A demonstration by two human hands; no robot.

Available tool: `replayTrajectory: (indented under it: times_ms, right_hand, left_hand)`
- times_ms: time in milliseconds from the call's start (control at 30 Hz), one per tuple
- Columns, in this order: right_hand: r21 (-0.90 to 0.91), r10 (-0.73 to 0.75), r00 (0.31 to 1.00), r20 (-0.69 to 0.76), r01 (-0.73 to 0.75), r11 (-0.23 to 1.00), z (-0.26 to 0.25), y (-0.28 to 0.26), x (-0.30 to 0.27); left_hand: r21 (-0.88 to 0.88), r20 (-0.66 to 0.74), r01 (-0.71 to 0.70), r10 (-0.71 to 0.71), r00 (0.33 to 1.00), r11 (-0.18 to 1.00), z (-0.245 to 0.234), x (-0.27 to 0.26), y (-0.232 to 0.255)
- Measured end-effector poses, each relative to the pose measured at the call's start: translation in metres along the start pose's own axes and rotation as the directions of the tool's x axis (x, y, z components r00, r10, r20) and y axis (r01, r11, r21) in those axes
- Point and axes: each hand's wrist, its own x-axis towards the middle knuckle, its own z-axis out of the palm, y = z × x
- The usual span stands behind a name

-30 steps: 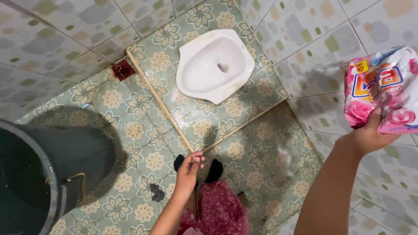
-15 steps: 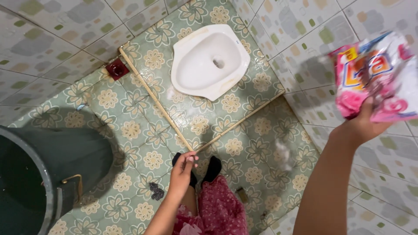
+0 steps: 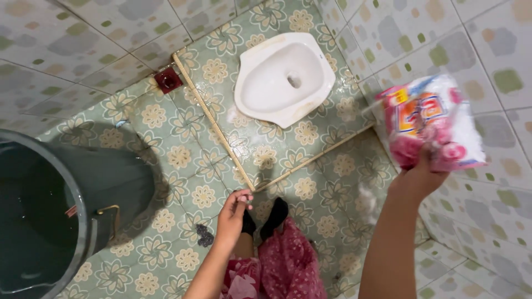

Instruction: Cleaning a squat toilet using detergent and water.

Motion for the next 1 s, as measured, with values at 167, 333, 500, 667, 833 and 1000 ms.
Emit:
replayTrajectory:
  times_ms: [167,333,500,667,833,1000]
  right_hand:
    - [-0.017,0.043,0.994,0.097,-0.042,0.999,0.041,0.030,-0.016]
    - [-0.036,0.044,0.983,0.180,-0.038,0.999,0.109,0.038,-0.021]
    - [0.208,0.058,0.893,0.447,-0.166,0.964,0.192,0.019,-0.018]
    - [0.183,-0.040,0.882,0.470,-0.053,0.982,0.239,0.039,0.028]
    - [0.103,-0.059,0.923,0.381,0.021,0.994,0.243,0.055,0.076]
    - [0.040,-0.099,0.918,0.383,0.091,0.995,0.216,0.051,0.085]
  left_hand:
    - [-0.022,-0.054,-0.014,0.013,0.998,1.000,0.002,0.000,0.010]
    - [-0.047,-0.102,0.012,-0.016,0.995,0.999,0.005,-0.002,0.023]
    - [-0.015,-0.120,0.023,-0.024,0.993,1.000,0.002,-0.006,0.016]
    - [-0.032,-0.158,0.034,-0.039,0.987,0.999,-0.004,-0.010,0.012]
    - [-0.034,-0.171,0.024,-0.030,0.985,0.999,-0.012,-0.009,0.011]
    - [-0.042,-0.194,-0.012,0.003,0.981,0.999,-0.017,-0.007,0.015]
